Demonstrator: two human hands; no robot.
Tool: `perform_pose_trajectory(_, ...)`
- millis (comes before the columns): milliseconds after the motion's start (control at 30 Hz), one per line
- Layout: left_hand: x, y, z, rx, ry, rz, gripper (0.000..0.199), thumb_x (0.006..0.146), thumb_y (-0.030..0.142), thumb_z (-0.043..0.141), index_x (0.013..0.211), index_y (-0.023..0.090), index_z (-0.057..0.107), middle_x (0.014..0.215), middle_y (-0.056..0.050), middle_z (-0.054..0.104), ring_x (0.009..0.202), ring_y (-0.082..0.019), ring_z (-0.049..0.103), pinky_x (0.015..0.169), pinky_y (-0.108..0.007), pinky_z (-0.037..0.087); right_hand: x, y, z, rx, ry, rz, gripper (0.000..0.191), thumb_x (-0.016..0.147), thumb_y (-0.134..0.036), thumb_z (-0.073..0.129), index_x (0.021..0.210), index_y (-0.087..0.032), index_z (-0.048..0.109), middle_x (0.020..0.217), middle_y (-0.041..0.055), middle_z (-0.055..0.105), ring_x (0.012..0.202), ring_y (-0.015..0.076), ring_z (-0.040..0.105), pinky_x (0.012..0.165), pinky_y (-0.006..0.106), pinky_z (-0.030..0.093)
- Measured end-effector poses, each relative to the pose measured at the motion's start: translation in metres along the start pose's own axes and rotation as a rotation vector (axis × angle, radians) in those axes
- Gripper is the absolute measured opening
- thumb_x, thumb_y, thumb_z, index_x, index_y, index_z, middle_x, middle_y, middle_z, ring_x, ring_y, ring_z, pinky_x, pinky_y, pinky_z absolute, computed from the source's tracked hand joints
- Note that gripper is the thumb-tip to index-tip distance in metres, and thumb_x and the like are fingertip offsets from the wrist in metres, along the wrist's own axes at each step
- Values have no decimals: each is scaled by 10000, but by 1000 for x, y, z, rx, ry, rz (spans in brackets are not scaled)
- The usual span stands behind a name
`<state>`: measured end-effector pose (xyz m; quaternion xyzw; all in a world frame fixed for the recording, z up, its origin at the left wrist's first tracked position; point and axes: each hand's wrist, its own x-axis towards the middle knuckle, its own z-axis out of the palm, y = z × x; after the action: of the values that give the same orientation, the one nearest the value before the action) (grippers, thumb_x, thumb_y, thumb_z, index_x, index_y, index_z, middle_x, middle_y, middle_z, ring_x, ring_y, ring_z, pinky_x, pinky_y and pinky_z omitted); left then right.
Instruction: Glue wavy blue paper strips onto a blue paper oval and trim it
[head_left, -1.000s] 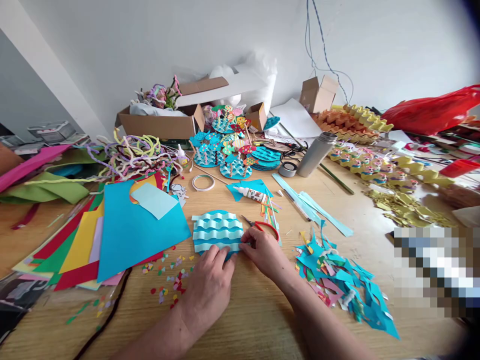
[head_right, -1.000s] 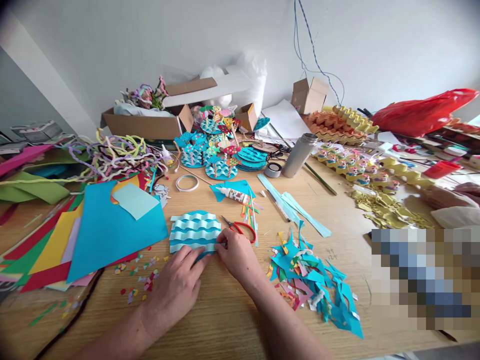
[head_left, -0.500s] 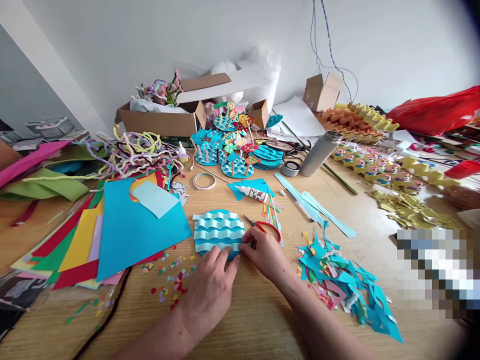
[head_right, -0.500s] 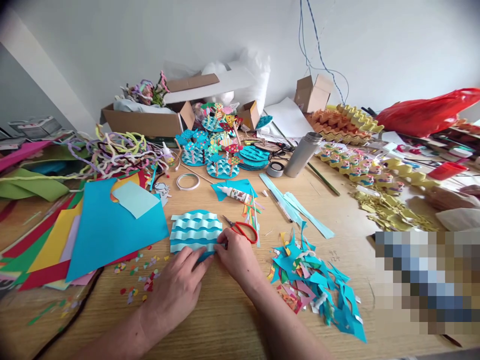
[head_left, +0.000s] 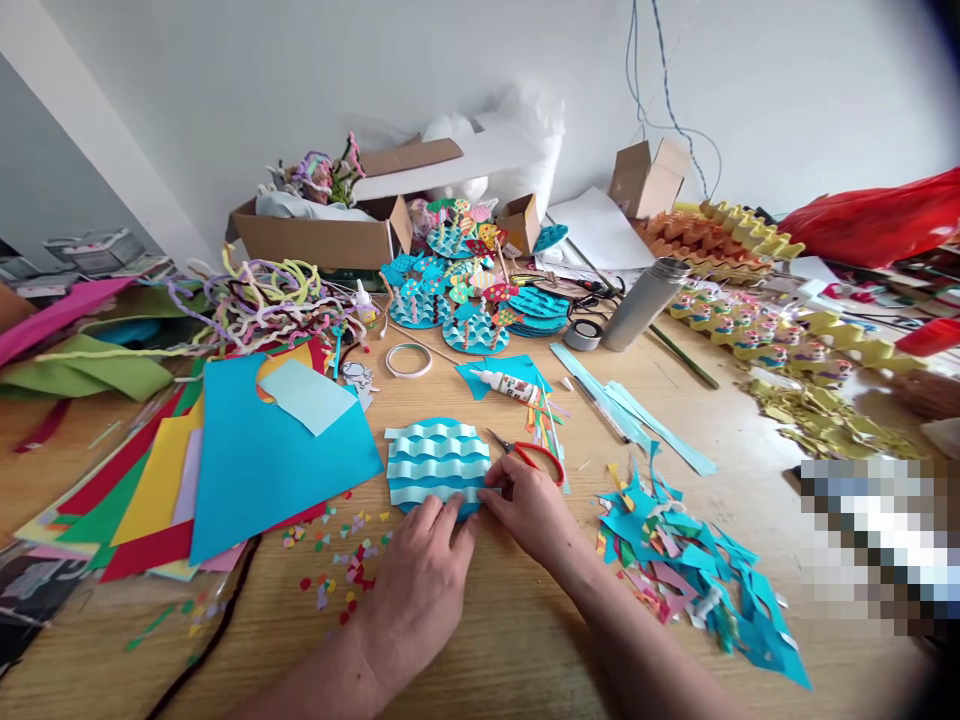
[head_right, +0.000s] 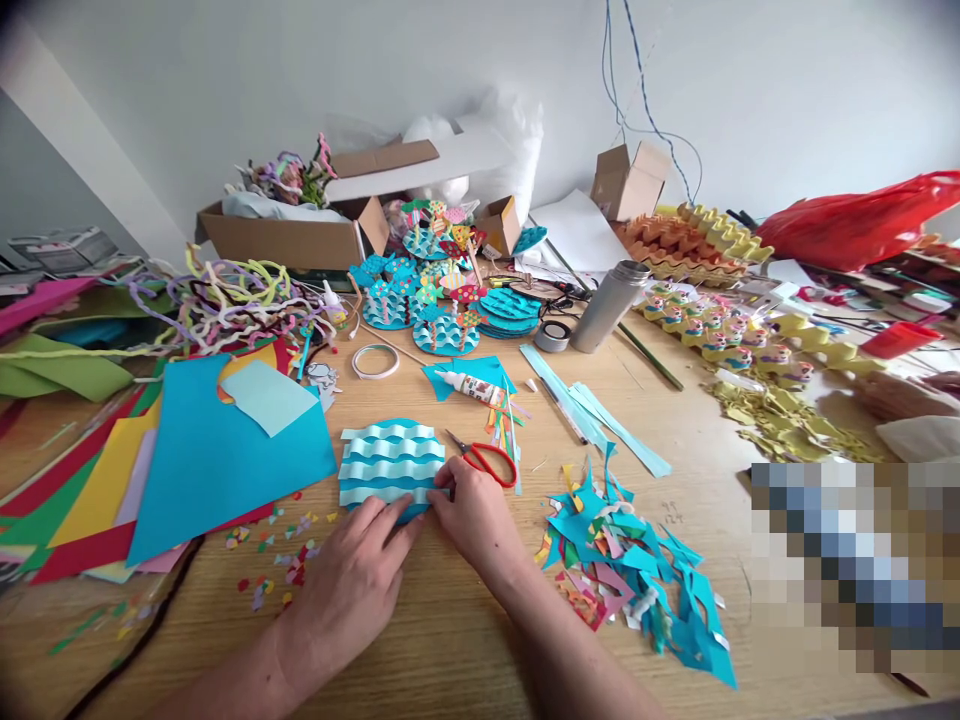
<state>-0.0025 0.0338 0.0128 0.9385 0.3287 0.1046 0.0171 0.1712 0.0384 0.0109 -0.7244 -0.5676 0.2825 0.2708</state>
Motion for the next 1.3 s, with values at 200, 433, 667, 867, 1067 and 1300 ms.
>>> perform_pose_trajectory(200, -1, 0, 0, -10, 0, -9, 424, 813, 28, 436, 1175, 154, 617, 1208, -97, 612, 961, -248, 541, 833, -409, 519, -1, -2, -1, -22, -8, 13, 78, 728, -144, 607, 745, -194, 550, 704, 3, 628, 642, 154, 569, 573, 246, 377)
perform_pose_trajectory(433, 0, 0, 2, -15, -1, -3, 457, 800, 20, 436, 1214, 138, 590, 1211, -111, 605, 971, -252, 536, 848, -412, 511, -2, -2, 2, -54, 6, 12, 68, 729, -145, 603, 751, -190, 557, 700, 1, 626, 614, 143, 556, 565, 241, 373)
perform_pose_trajectory(667, 1, 1, -1, -5, -15, -10, 498, 779, 9, 431, 1234, 149, 576, 1170, -109, 615, 960, -253, 543, 835, -413, 513, -3, -4, 2, -91, 10, 22, 64, 737, -151, 598, 765, -195, 561, 714, -2, 638, 618, 142, 562, 573, 242, 367)
perform_pose_trajectory(867, 3, 3, -1, 10, -35, -25, 504, 781, 12, 424, 1244, 156, 563, 1137, -116, 608, 971, -254, 538, 830, -417, 514, -5, -5, 0, -137, 21, -3, 78, 749, -153, 604, 774, -201, 549, 734, -5, 622, 647, 147, 560, 586, 247, 355)
perform_pose_trajectory(1067, 5, 3, 0, -6, -59, -39, 506, 780, 12, 423, 1255, 136, 544, 1097, -120, 600, 965, -262, 534, 821, -431, 518, -7, -8, 0, -211, 59, -4, 106, 755, -156, 623, 807, -196, 539, 902, 26, 555, 712, 152, 566, 618, 252, 368)
perform_pose_trajectory(1300, 6, 4, -1, -10, -70, -58, 532, 755, 10, 439, 1257, 157, 534, 1101, -109, 586, 965, -258, 528, 824, -430, 516, -11, -14, 0, -237, 32, -73, 98, 820, -134, 564, 811, -205, 632, 901, 31, 552, 755, 151, 576, 674, 241, 415)
